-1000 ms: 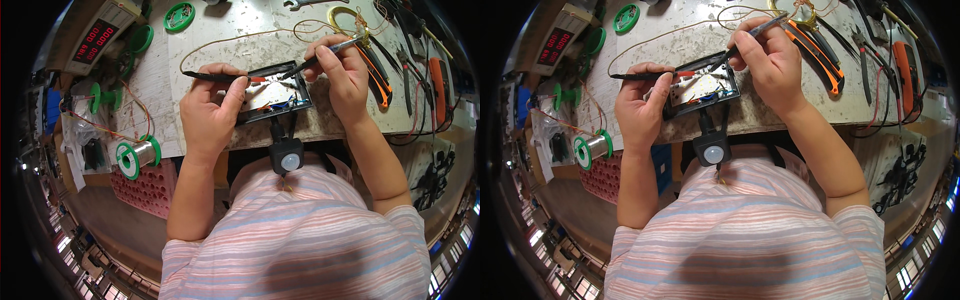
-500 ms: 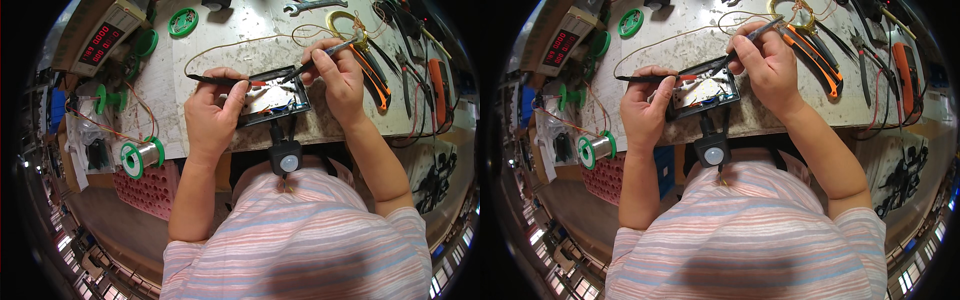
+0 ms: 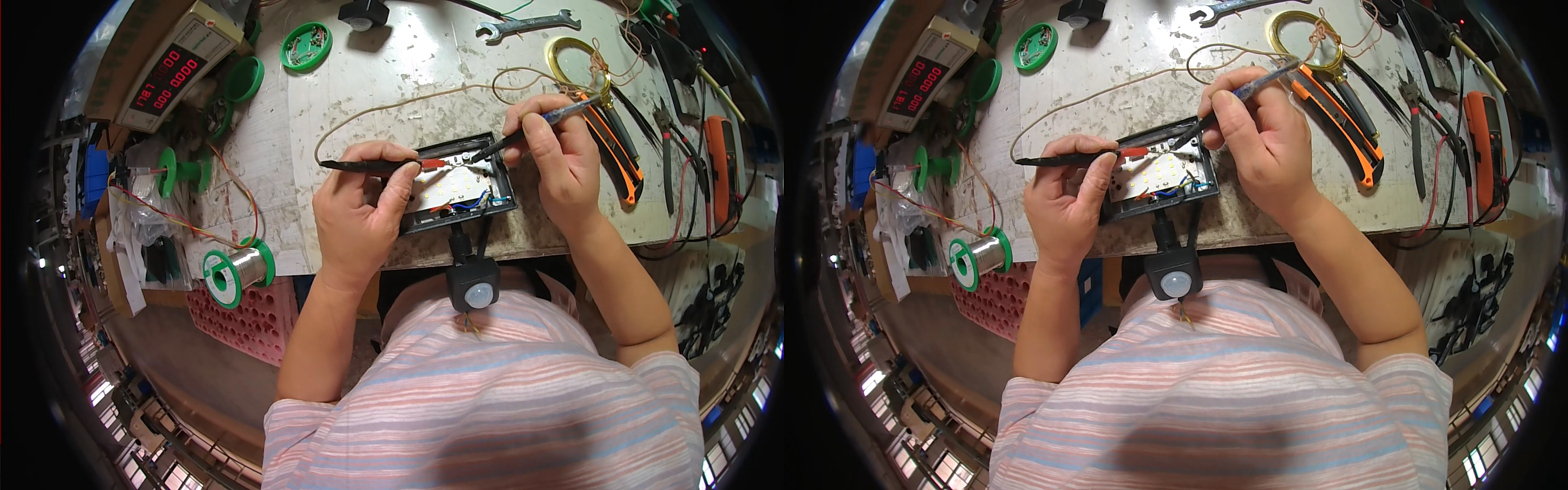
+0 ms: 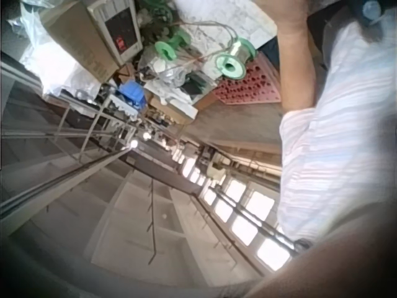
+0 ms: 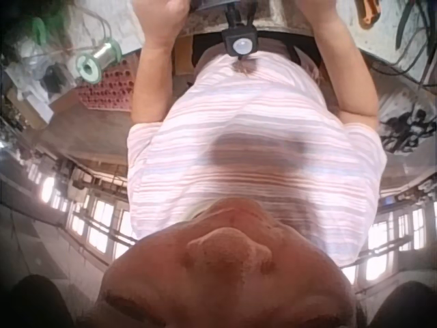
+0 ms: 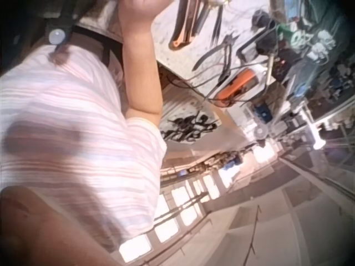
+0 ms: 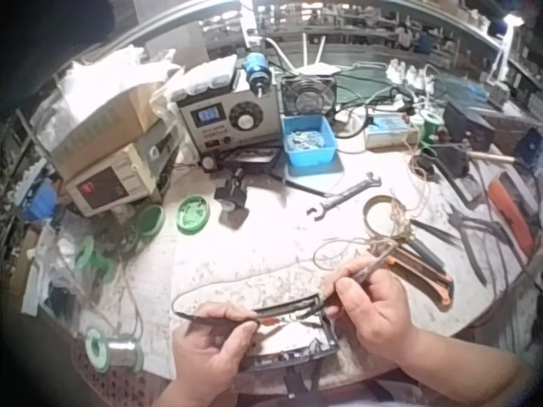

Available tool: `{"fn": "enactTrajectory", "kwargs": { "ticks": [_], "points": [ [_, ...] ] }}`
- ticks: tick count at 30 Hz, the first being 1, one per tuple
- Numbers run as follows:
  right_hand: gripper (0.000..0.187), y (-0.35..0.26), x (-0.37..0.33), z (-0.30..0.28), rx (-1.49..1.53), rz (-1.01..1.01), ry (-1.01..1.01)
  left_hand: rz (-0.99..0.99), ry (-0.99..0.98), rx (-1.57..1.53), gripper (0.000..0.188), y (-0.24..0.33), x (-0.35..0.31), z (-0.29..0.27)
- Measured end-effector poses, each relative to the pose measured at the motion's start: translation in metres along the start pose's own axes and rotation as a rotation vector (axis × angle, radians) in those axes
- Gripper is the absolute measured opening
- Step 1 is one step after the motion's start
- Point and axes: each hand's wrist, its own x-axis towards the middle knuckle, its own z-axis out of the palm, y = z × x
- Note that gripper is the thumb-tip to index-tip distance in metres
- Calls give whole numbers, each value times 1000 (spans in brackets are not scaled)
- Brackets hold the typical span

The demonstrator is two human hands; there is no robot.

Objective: The person tests a light-emitting diode (LED) circuit board using electrical probes.

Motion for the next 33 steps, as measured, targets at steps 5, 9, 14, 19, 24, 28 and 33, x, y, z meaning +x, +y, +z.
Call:
{"fn": "enactTrajectory", "kwargs": {
  "ticks": [5,9,14,19,24,28,33],
  "points": [
    [12,-1,-1,-1,-9,8,-17,-47,-11,-100,14,-5,-2,-1],
    [11,-3,-3,-1,-4,17,-33,36,-12,-59,15,-9,-1,-2],
    [11,-7,-8,-2,-69,-1,-53,118,-2,-40,17,-12,0,-2],
    [12,-6,-7,-5,-34,-31,-110,168,-37,33,21,-12,4,-5],
    [12,-2,-3,-8,-24,-18,-138,133,-27,-9,21,-11,6,-3],
    [12,-2,-3,-8,2,24,-123,183,-66,89,22,-11,7,-6],
    [11,-2,-2,-8,-3,22,-128,192,-68,96,22,-10,8,-6]
  ]
}}
